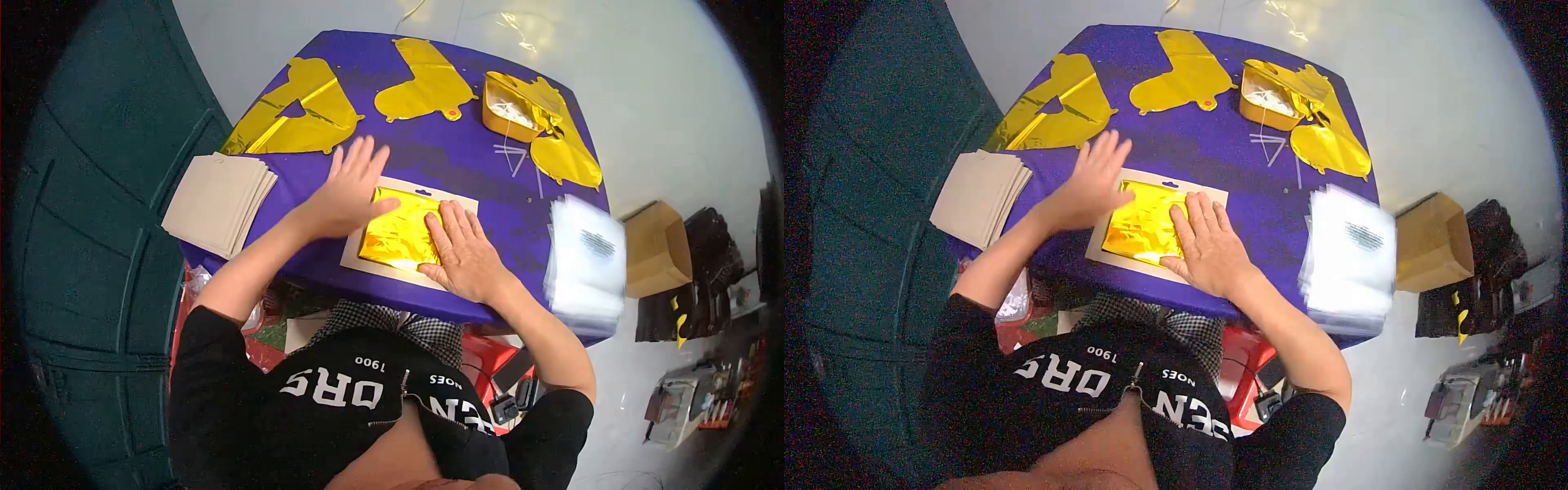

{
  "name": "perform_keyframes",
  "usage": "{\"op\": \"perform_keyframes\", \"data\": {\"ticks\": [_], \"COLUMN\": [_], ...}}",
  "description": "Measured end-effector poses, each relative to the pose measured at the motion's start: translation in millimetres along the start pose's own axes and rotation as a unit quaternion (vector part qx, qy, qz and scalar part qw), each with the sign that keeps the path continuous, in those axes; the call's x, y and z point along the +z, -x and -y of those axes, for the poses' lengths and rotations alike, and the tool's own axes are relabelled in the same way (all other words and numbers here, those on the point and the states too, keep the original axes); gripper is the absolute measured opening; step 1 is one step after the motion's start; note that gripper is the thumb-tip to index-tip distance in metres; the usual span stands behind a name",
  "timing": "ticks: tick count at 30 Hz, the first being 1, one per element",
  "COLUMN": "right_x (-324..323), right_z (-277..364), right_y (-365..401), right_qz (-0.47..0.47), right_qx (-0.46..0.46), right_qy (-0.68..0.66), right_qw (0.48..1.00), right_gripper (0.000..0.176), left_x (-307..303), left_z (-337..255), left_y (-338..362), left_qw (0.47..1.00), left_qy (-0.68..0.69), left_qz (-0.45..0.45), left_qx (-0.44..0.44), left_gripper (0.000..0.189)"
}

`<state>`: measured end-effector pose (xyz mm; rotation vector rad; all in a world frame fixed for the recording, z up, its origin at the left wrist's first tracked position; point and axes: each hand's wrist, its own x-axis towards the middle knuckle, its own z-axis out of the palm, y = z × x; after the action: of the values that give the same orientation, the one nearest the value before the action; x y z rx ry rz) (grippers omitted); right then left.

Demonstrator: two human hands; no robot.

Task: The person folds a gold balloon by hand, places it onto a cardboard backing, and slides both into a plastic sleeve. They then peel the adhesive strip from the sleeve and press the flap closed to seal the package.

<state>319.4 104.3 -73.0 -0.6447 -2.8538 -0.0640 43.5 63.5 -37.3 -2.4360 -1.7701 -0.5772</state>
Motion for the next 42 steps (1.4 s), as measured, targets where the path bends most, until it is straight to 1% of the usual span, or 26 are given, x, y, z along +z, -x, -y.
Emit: {"op": "perform_keyframes", "data": {"ticks": [1, 2, 5, 6, 9, 10, 13, 17, 18, 19, 21, 22, 23, 24, 25, 27, 29, 30, 33, 34, 35, 36, 38, 40, 42], "right_x": [-0.5, -1.9, -1.6, -1.6, -1.8, -2.4, -4.0, -0.4, -26.3, -34.4, -45.3, -52.2, -59.2, -68.1, -73.2, -52.8, -27.4, -12.7, 12.1, 24.3, 33.6, 37.3, 31.8, 32.5, 32.6], "right_z": [0.5, 1.2, 0.6, 0.3, 1.2, 1.4, 0.8, -7.1, -8.5, -6.0, 3.7, 9.3, 18.5, 35.7, 53.6, 74.6, 93.9, 101.1, 119.8, 116.7, 118.1, 123.5, 134.1, 134.0, 133.3], "right_y": [0.1, -0.3, -0.3, -0.5, -0.4, -1.1, -0.6, -0.1, -5.1, 1.4, 26.3, 44.5, 63.7, 77.8, 90.1, 112.8, 124.8, 130.0, 135.7, 141.4, 146.7, 143.5, 129.1, 127.8, 125.6], "right_qz": [0.002, 0.007, 0.005, 0.003, -0.003, -0.005, -0.006, -0.025, -0.042, -0.101, -0.215, -0.147, -0.079, -0.015, 0.048, 0.105, 0.090, 0.045, -0.115, -0.121, -0.166, -0.210, -0.303, -0.320, -0.335], "right_qx": [0.002, 0.006, 0.000, -0.002, -0.003, -0.001, 0.004, 0.007, 0.032, 0.071, 0.146, 0.184, 0.220, 0.258, 0.294, 0.243, 0.253, 0.252, 0.290, 0.268, 0.291, 0.311, 0.347, 0.349, 0.348], "right_qy": [0.003, -0.005, -0.002, -0.005, -0.013, -0.015, -0.019, -0.058, -0.226, -0.261, -0.324, -0.428, -0.524, -0.590, -0.649, -0.676, -0.700, -0.712, -0.745, -0.758, -0.772, -0.783, -0.794, -0.792, -0.791], "right_qw": [1.000, 1.000, 1.000, 1.000, 1.000, 1.000, 1.000, 0.998, 0.973, 0.957, 0.910, 0.872, 0.819, 0.765, 0.700, 0.688, 0.662, 0.654, 0.589, 0.583, 0.540, 0.496, 0.397, 0.386, 0.375], "right_gripper": [0.081, 0.081, 0.081, 0.081, 0.080, 0.080, 0.081, 0.076, 0.059, 0.052, 0.039, 0.034, 0.031, 0.033, 0.036, 0.039, 0.043, 0.043, 0.046, 0.040, 0.039, 0.037, 0.034, 0.033, 0.032], "left_x": [-8.0, -12.7, -12.9, -4.1, 16.4, 20.8, 26.7, 33.8, 34.1, 33.9, 33.6, 33.1, 32.3, 31.9, 32.1, 34.1, 36.2, 34.8, 36.0, 38.3, 39.7, 37.0, 40.5, 38.2, 42.1], "left_z": [1.0, -0.2, -15.8, -18.2, -23.5, -24.2, -25.5, -21.1, -20.8, -20.6, -20.9, -21.5, -22.9, -25.0, -28.5, -42.0, -63.1, -79.0, -120.5, -130.9, -140.7, -150.5, -160.6, -166.8, -167.9], "left_y": [-5.6, -8.8, -14.8, -14.4, -9.1, -5.9, -1.4, -0.6, -0.4, -1.1, -2.1, -1.9, -1.3, -0.2, 0.4, 7.0, 14.7, 17.0, 23.1, 25.8, 28.4, 30.2, 32.5, 33.9, 35.7], "left_qw": [1.000, 0.999, 0.992, 0.986, 0.974, 0.977, 0.978, 0.976, 0.976, 0.976, 0.975, 0.974, 0.975, 0.975, 0.975, 0.978, 0.980, 0.980, 0.980, 0.980, 0.981, 0.981, 0.982, 0.982, 0.983], "left_qy": [0.008, 0.029, 0.046, 0.060, 0.039, 0.013, -0.054, -0.056, -0.057, -0.058, -0.064, -0.066, -0.066, -0.066, -0.066, -0.052, -0.043, -0.041, -0.025, -0.018, -0.012, -0.006, -0.005, -0.009, -0.012], "left_qz": [-0.019, -0.033, 0.019, 0.029, 0.086, 0.092, 0.107, 0.100, 0.099, 0.097, 0.111, 0.118, 0.126, 0.133, 0.140, 0.136, 0.144, 0.154, 0.172, 0.171, 0.170, 0.172, 0.170, 0.173, 0.168], "left_qx": [-0.007, 0.008, 0.116, 0.154, 0.204, 0.194, 0.170, 0.185, 0.185, 0.188, 0.182, 0.181, 0.173, 0.166, 0.161, 0.147, 0.131, 0.120, 0.098, 0.097, 0.095, 0.092, 0.087, 0.080, 0.076], "left_gripper": [0.077, 0.073, 0.070, 0.074, 0.083, 0.089, 0.090, 0.091, 0.091, 0.091, 0.091, 0.091, 0.091, 0.091, 0.091, 0.092, 0.094, 0.094, 0.096, 0.096, 0.097, 0.091, 0.085, 0.077, 0.077]}}
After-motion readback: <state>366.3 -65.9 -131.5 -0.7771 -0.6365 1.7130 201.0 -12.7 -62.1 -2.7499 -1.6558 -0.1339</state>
